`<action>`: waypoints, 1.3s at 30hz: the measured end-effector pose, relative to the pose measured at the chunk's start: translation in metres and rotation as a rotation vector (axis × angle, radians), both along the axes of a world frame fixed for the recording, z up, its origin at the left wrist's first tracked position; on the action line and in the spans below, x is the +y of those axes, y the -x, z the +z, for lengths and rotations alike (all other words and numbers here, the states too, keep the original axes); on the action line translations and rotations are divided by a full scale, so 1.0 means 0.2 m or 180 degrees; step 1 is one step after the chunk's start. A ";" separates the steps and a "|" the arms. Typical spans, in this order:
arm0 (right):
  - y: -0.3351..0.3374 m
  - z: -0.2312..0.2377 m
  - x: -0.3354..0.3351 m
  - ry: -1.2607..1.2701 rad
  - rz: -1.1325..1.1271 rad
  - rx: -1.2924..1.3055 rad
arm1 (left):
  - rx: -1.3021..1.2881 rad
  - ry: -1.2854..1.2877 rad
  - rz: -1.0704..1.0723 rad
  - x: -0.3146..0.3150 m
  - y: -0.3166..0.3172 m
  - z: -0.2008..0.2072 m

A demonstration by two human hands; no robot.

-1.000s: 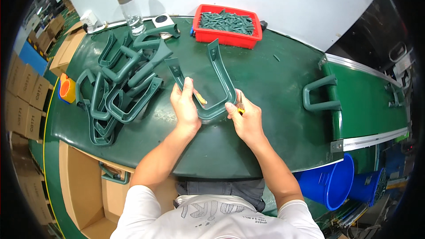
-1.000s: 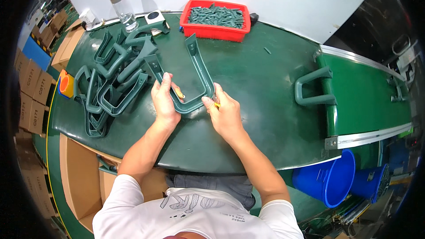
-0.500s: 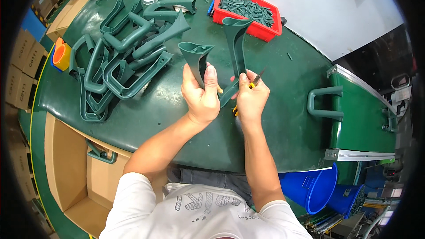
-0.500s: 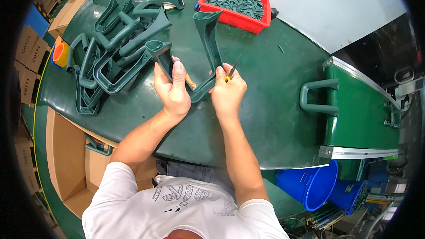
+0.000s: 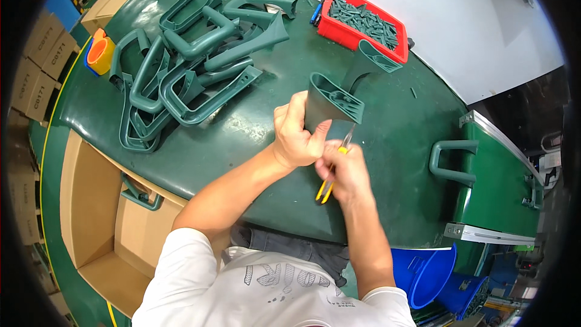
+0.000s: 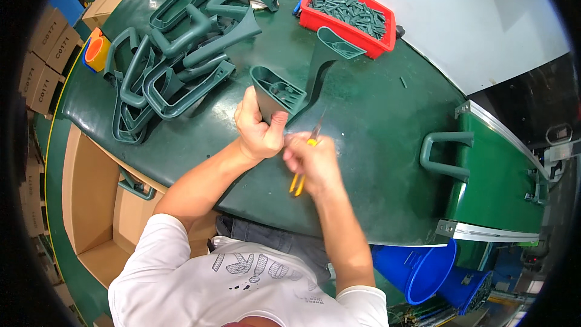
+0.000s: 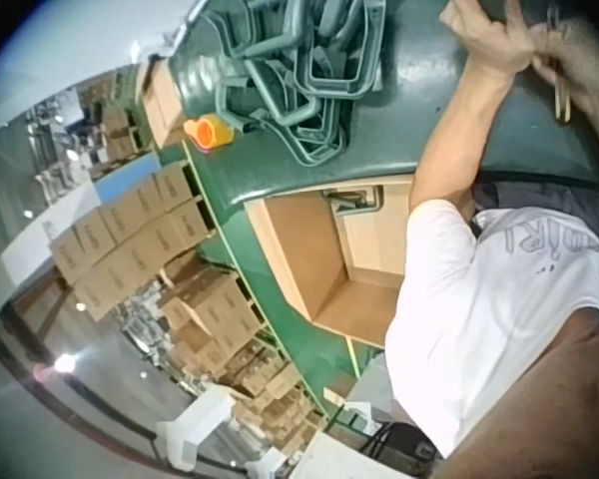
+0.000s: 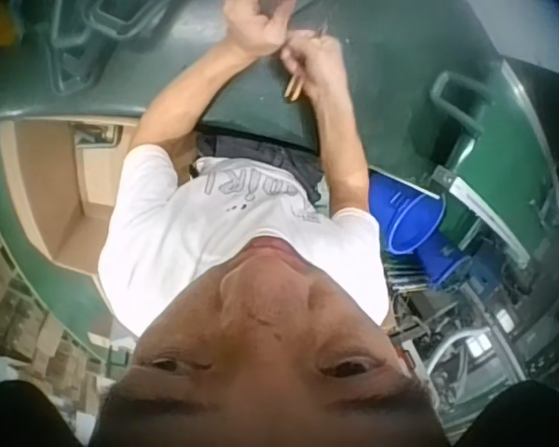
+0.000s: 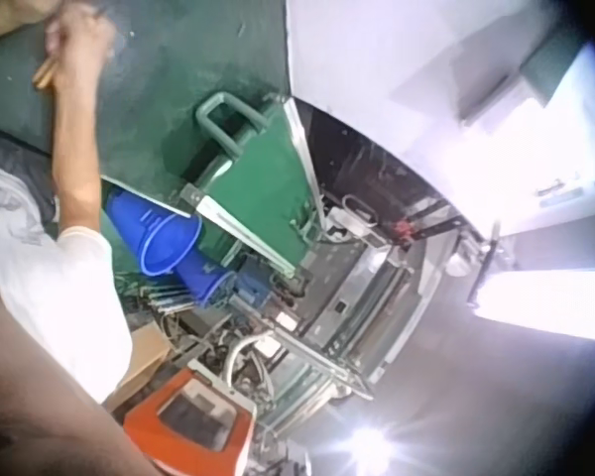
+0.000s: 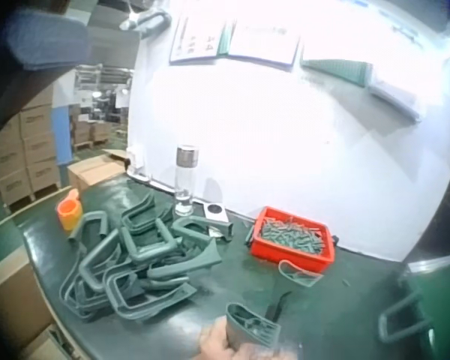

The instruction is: Deburring and cleaning excess material from green plastic U-shaped parts using a handheld tool and sorting them into a box.

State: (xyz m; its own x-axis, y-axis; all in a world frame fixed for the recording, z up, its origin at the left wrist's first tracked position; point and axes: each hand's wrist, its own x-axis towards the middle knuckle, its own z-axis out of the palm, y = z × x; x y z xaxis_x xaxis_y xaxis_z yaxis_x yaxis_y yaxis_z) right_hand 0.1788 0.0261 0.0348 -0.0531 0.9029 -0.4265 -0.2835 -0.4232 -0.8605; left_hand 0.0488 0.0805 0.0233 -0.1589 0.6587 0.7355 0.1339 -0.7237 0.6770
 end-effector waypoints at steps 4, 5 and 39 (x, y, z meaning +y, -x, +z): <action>0.11 0.12 -0.18 -0.1160 -0.1359 -0.1269 | -0.1114 0.0877 -0.0220 0.05 0.00 0.05; 0.06 0.14 -0.23 -0.2434 -0.1538 -0.1642 | -0.1359 0.0968 -0.0406 0.06 0.01 0.07; -0.36 -0.04 0.10 -0.2666 -0.0015 -0.3538 | 0.0797 0.0917 -0.1715 0.14 0.01 -0.05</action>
State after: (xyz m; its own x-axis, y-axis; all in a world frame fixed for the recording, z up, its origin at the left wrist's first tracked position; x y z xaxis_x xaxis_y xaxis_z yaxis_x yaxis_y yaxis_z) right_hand 0.2508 0.0469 0.0276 -0.0430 0.9069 0.4192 0.7087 0.3234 -0.6270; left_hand 0.0467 0.1083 0.0143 0.4009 0.7742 0.4898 -0.0177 -0.5280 0.8491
